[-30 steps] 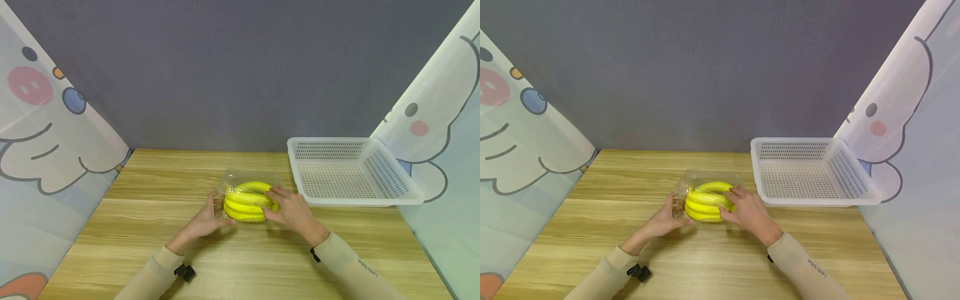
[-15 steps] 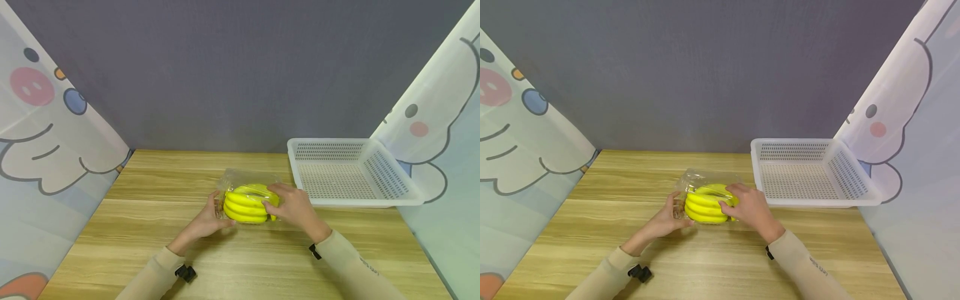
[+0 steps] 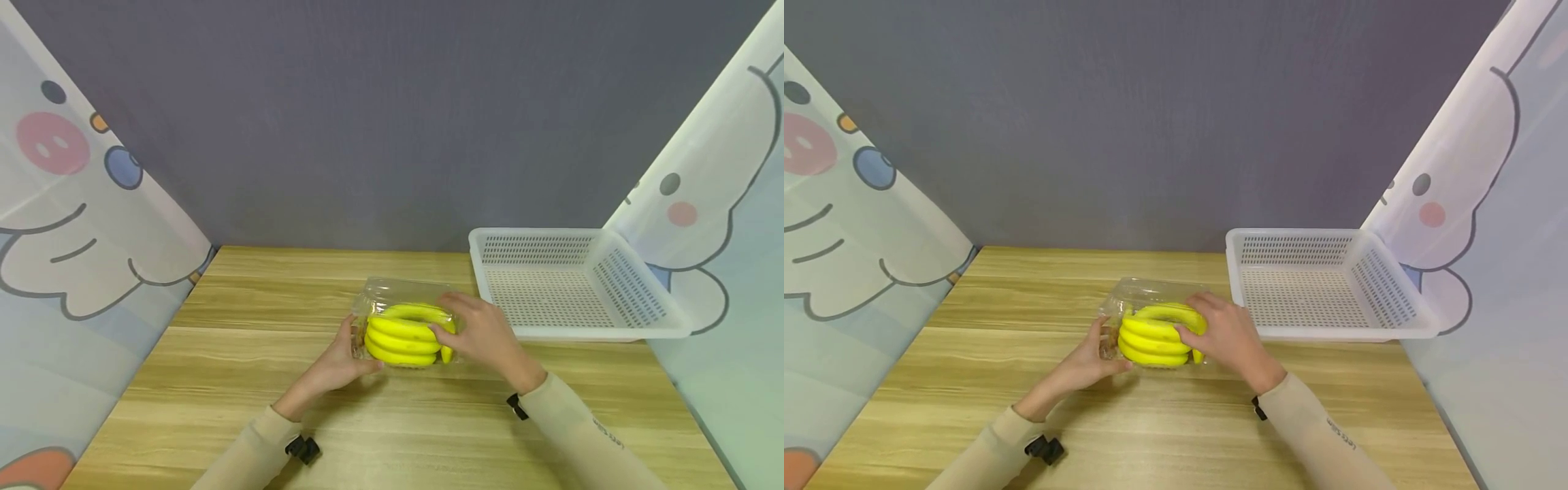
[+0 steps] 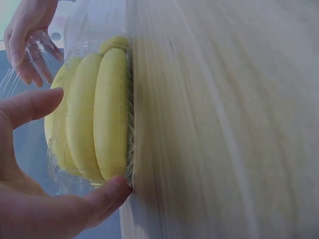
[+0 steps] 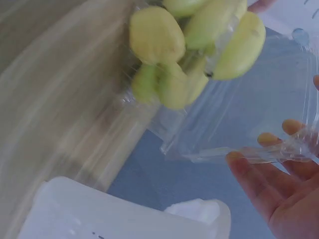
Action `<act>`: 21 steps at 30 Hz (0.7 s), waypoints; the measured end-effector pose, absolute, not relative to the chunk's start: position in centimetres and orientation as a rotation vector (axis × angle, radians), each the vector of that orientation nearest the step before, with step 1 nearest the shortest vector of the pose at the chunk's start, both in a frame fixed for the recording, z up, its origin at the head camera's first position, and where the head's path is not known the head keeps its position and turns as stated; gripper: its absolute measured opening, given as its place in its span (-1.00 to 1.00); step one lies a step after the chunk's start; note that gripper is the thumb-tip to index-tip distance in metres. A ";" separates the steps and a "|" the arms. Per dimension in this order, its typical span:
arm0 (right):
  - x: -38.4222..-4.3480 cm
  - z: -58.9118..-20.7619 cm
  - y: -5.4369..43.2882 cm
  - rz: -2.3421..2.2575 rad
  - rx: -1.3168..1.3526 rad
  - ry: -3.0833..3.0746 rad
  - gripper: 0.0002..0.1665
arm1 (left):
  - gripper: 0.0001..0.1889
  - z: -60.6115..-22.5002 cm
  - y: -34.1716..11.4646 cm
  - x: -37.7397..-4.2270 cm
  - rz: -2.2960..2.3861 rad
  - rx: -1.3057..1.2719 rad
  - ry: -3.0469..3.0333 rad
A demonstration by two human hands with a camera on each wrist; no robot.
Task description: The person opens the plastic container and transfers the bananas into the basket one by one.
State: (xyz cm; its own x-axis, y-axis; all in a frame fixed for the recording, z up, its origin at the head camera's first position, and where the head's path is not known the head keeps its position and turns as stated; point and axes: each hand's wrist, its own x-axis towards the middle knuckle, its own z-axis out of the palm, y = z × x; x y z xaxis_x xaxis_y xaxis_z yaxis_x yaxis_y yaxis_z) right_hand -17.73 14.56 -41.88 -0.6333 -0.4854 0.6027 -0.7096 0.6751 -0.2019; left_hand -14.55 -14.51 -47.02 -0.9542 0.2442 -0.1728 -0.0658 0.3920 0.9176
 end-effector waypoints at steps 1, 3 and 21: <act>-17.8 -41.7 14.6 0.584 0.916 -2.377 -0.47 | 0.25 -47.0 -14.5 -14.5 1.577 0.155 2.383; -17.9 -41.5 14.7 0.599 0.905 -2.376 -0.46 | 0.26 -47.0 -14.4 -14.5 1.568 0.154 2.395; -18.1 -40.3 14.8 0.720 0.826 -2.501 -0.47 | 0.27 -47.3 -14.5 -14.8 1.539 0.158 2.421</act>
State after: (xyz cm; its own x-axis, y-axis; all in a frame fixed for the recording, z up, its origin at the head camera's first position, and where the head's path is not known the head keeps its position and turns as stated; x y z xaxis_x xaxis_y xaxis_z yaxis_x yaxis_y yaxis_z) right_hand -18.11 14.84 -40.33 -0.7412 -0.4253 0.5194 -0.6364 0.6915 -0.3418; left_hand -14.81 -14.48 -47.28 -0.9583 0.2330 -0.1656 -0.0510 0.4305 0.9011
